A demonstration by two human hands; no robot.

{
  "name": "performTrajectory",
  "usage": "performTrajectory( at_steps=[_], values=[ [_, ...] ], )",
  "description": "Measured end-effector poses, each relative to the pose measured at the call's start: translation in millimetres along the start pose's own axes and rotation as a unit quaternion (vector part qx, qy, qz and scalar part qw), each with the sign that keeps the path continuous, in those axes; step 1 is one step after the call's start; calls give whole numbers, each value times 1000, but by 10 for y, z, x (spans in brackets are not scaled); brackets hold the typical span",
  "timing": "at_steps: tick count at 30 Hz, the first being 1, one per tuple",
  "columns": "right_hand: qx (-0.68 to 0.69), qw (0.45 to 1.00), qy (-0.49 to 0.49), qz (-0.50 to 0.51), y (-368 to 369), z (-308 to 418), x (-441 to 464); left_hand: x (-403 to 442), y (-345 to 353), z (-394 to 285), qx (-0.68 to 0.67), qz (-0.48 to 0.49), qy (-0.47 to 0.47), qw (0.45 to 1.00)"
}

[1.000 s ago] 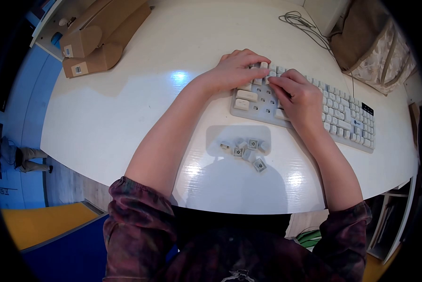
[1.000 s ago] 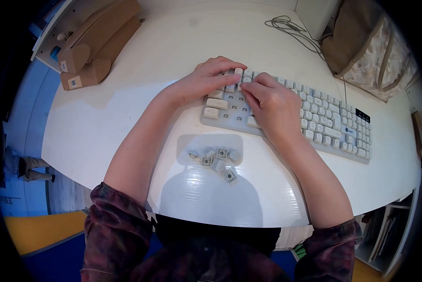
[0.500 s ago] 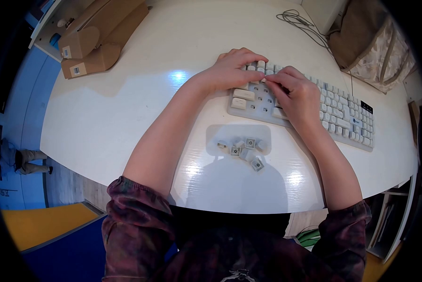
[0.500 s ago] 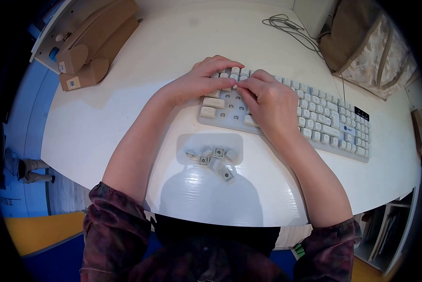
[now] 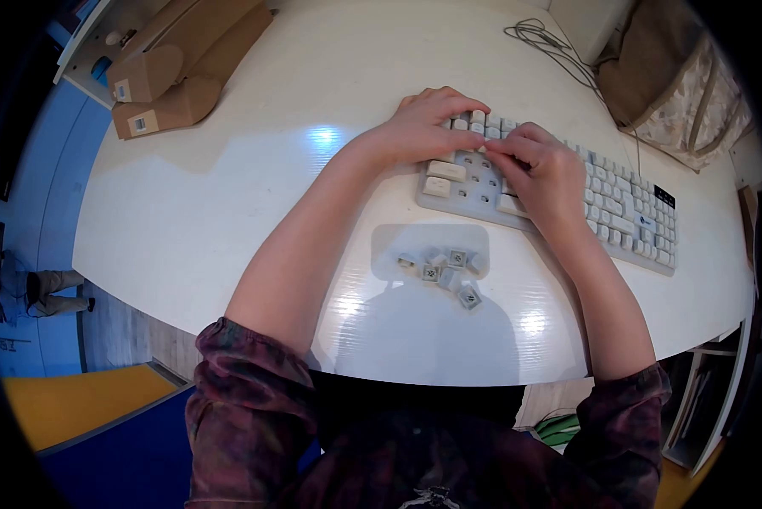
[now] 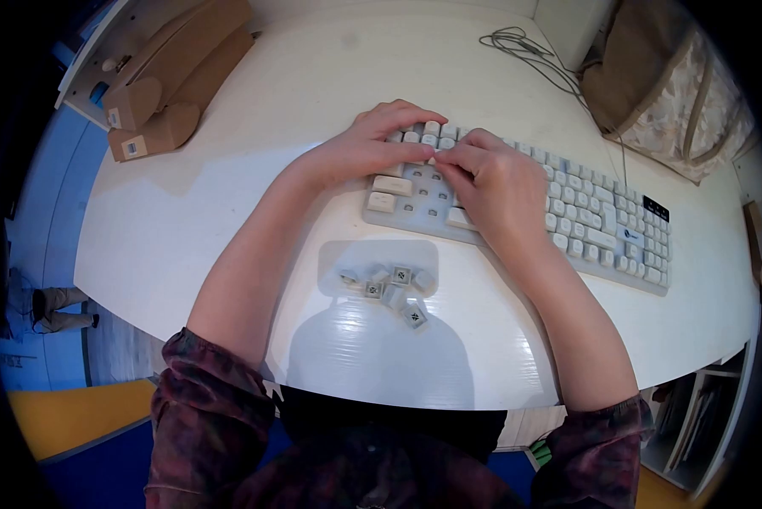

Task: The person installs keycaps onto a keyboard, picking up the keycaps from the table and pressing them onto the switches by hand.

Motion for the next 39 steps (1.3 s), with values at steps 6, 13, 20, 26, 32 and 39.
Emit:
performTrajectory(
  at_steps=[6,13,20,26,32,39],
  values=[
    [-67,994,-76,-36,-91,35,-56,9,37,34,-2,-16,9,1000],
    [-39,993,-106,-25,-98,12,-107,-5,45,3,16,-26,6,1000],
    [-21,995,-98,-17,-91,-30,-94,-4,63,2,29,-32,-1,999],
    [-10,995,-99,-15,-65,-41,-95,-12,43,29,26,-21,8,999],
    [83,995,29,45,-25,-80,33,10,55,12,17,-20,-10,1000],
    [110,984,116,73,0,-27,100,8,35,42,-92,-40,-12,995]
  ],
)
Point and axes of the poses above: each hand's wrist, its own x-axis towards the middle knuckle, its own y-axis out of the palm, z = x × y, the point moved 1 cm from there along x, towards the middle knuckle, and after that the axes turned 15 degrees about y, right-handed, at the moved point
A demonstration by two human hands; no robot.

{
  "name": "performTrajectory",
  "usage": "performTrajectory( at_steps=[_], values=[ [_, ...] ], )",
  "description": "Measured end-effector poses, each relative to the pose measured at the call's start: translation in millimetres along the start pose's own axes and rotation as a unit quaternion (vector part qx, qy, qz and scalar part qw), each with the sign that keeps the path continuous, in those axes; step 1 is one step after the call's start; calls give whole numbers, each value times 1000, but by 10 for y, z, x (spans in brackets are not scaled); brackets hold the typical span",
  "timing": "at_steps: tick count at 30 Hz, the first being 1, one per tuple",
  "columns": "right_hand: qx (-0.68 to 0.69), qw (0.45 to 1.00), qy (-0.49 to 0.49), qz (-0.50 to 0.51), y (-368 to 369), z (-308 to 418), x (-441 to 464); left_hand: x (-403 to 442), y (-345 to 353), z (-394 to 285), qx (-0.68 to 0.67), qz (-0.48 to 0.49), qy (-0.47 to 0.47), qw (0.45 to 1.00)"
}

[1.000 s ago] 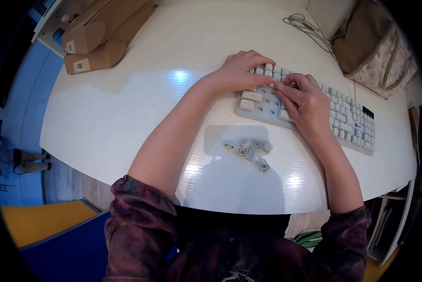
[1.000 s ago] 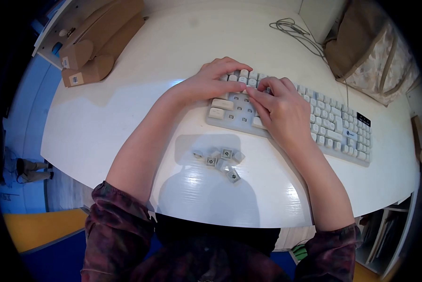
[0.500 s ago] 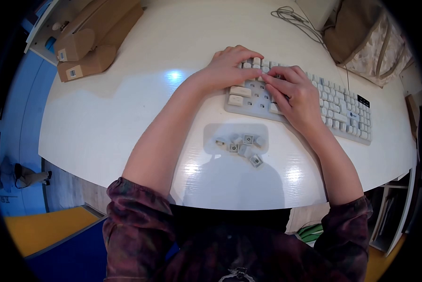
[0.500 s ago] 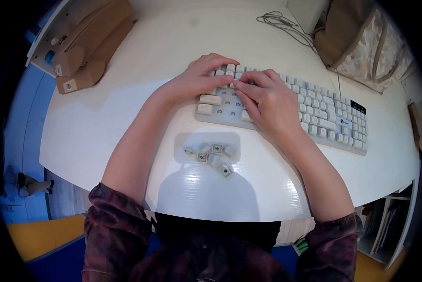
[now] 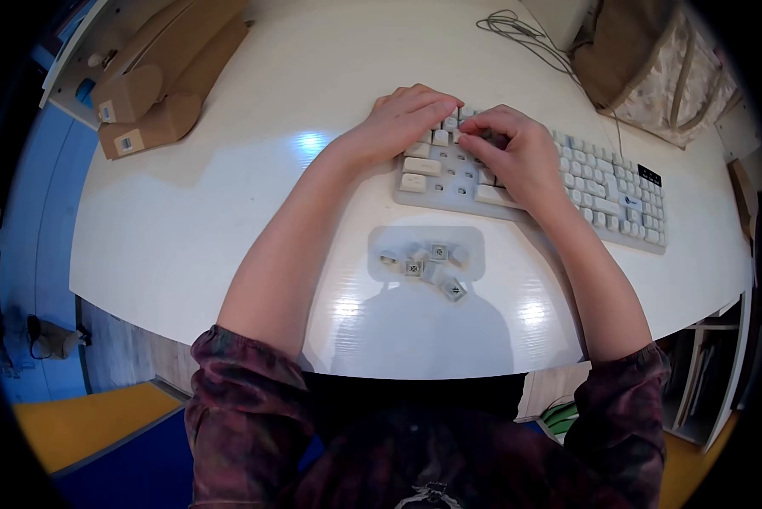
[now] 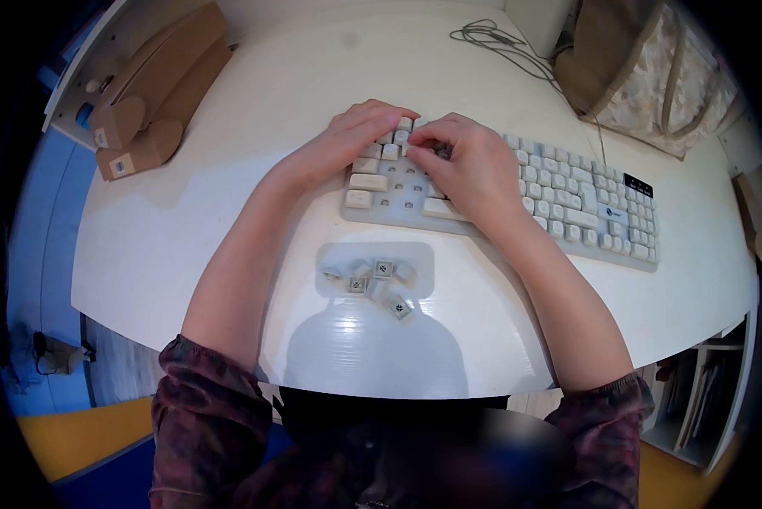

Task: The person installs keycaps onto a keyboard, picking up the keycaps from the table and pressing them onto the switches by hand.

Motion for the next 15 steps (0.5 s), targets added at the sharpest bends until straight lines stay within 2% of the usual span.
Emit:
performTrajectory(
  at_steps=[3,9,13,15],
  values=[
    [-38,999,-21,-11,7,1,-11,-4,10,-17,-13,-7,-2,1000],
    [73,997,8,33,6,-87,40,-12,11,-50,-18,-10,-14,1000],
    [28,999,6,19,8,-20,-5,-5,12,-42,-15,-14,-24,1000],
    [1,1000,2,4,19,-14,-10,6,0,-42,48,14,-22,999]
  ],
)
Point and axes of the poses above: each hand's wrist, its own x-axis towards the middle knuckle, its own y-axis out of the palm, z = x × y, the point moved 1 cm from there along x, towards the middle knuckle, and after that the axes turned 15 degrees about y, right-handed, at the moved point
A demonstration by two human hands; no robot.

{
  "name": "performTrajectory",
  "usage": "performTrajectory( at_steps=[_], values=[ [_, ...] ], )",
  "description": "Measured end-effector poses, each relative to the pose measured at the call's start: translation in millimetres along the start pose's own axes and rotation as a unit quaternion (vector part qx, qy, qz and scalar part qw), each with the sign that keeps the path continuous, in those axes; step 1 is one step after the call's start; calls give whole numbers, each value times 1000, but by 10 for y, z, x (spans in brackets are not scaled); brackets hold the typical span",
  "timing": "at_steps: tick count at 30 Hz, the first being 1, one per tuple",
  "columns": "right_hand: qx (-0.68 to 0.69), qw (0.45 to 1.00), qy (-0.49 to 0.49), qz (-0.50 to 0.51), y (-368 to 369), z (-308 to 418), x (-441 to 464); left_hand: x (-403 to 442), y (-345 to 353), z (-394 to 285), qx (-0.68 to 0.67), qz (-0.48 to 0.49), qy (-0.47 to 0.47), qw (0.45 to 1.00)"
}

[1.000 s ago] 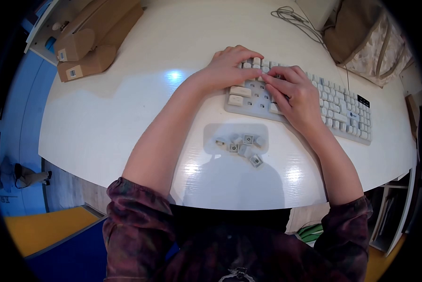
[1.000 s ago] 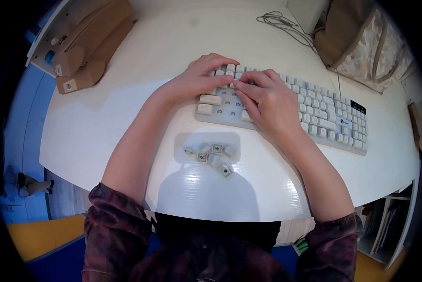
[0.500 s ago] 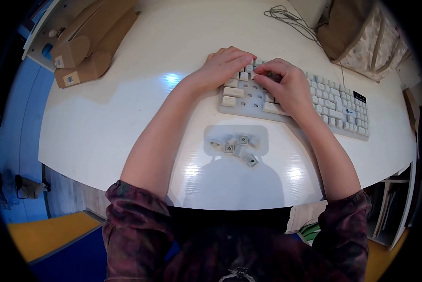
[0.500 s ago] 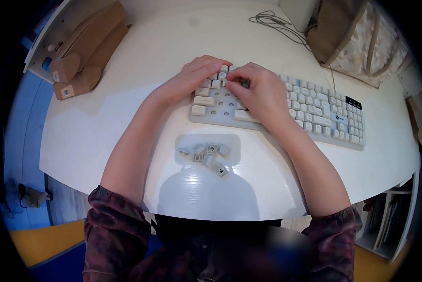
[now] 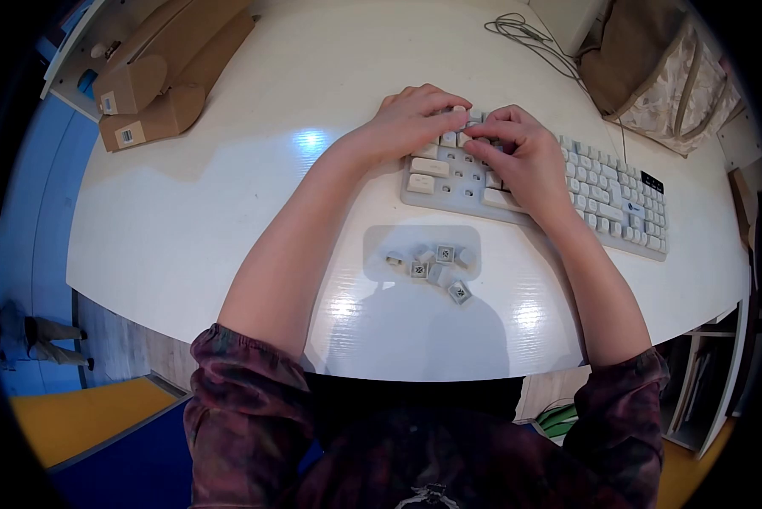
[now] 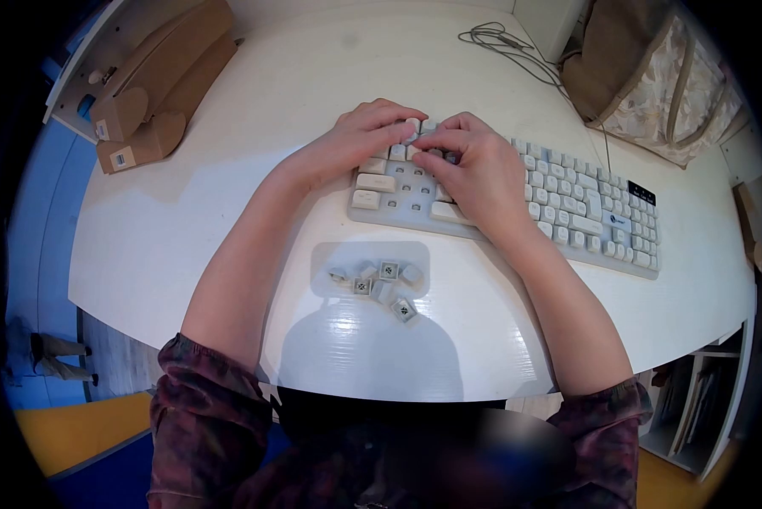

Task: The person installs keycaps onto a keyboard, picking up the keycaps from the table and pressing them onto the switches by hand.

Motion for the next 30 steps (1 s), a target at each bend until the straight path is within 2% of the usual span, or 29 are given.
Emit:
performTrajectory(
  at_steps=[7,22,30],
  values=[
    [2,1000,-18,-4,10,-28,13,-5,-16,12,55,19,10,998],
    [-15,1000,-2,-5,-9,46,-30,0,-21,33,14,20,9,1000],
    [-40,999,-4,-11,-11,82,-44,-3,-13,49,37,30,26,999]
  ],
)
Point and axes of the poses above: each hand's wrist, its own x-axis towards the middle knuckle, its own y-axis out of the palm, z = x × y, the point moved 1 cm from there along x, towards the middle knuckle, and after that the axes turned 15 degrees about y, right-handed, at the moved point
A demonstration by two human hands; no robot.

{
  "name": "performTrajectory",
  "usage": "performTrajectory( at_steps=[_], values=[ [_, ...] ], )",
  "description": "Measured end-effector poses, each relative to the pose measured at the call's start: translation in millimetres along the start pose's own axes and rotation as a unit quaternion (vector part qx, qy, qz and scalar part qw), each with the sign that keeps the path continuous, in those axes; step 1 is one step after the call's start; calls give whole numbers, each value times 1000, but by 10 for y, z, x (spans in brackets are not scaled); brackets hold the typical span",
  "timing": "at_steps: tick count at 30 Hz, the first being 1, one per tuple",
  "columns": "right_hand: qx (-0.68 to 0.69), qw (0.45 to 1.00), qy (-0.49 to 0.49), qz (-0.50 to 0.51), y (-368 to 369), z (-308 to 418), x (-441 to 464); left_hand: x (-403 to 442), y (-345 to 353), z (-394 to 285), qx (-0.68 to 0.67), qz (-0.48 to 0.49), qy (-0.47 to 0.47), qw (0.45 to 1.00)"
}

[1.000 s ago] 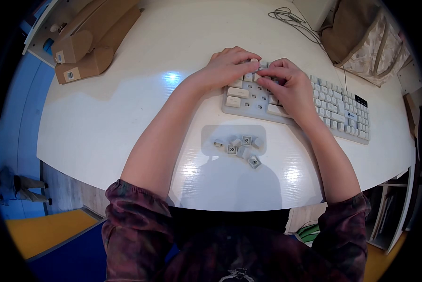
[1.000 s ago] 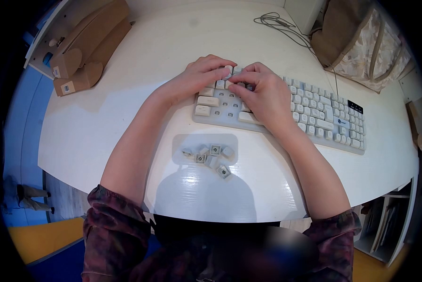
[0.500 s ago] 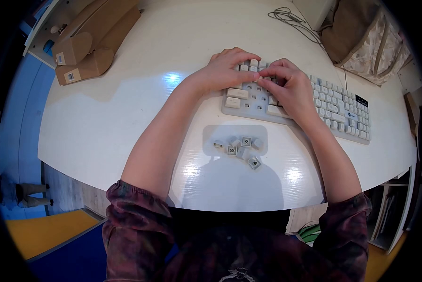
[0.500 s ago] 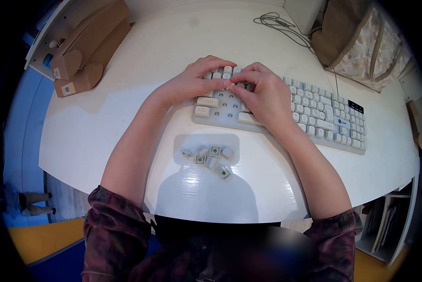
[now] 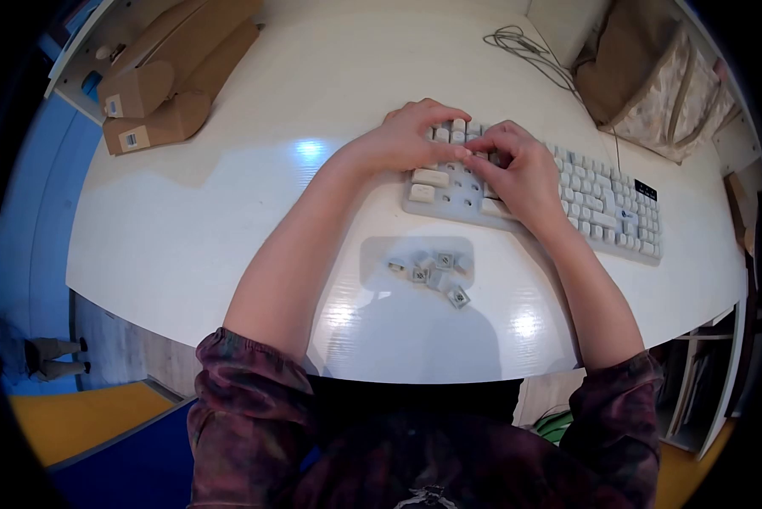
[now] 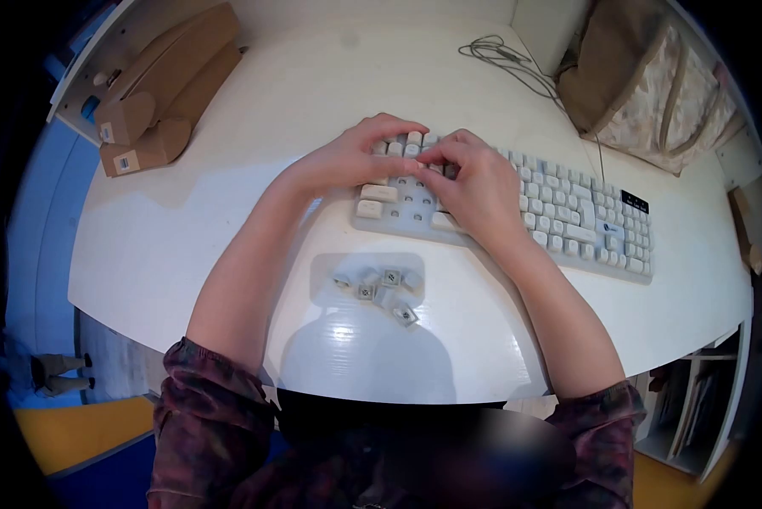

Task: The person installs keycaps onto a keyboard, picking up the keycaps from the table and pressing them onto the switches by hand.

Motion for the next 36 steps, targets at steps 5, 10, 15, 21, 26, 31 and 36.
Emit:
performTrajectory(
  at_steps=[5,10,15,21,26,31,36],
  values=[
    [27,1000,-7,1,13,-37,20,5,-1,-64,41,9,-9,999],
    [18,999,-44,-17,13,-71,20,26,11,-148,37,2,-49,998],
    [-4,998,-56,-21,6,-67,14,12,10,-202,36,3,-59,998],
    [-33,994,-92,-48,24,-91,-2,19,27,-190,45,-6,-57,997],
    [-24,994,-93,-45,37,-91,16,15,47,-111,48,-10,-34,998],
    [4,996,-78,-38,20,-107,30,18,52,-159,53,-11,-55,997],
    [-3,997,-72,-34,24,-118,20,1,47,-143,58,-5,-41,997]
  ],
)
Point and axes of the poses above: each hand's wrist, its own x-axis towards the middle knuckle, its own y-axis out of the palm, z = x × y, the point moved 1 cm from there along x, towards the middle knuckle, and after that the axes turned 15 degrees about y, right-handed, at the moved point
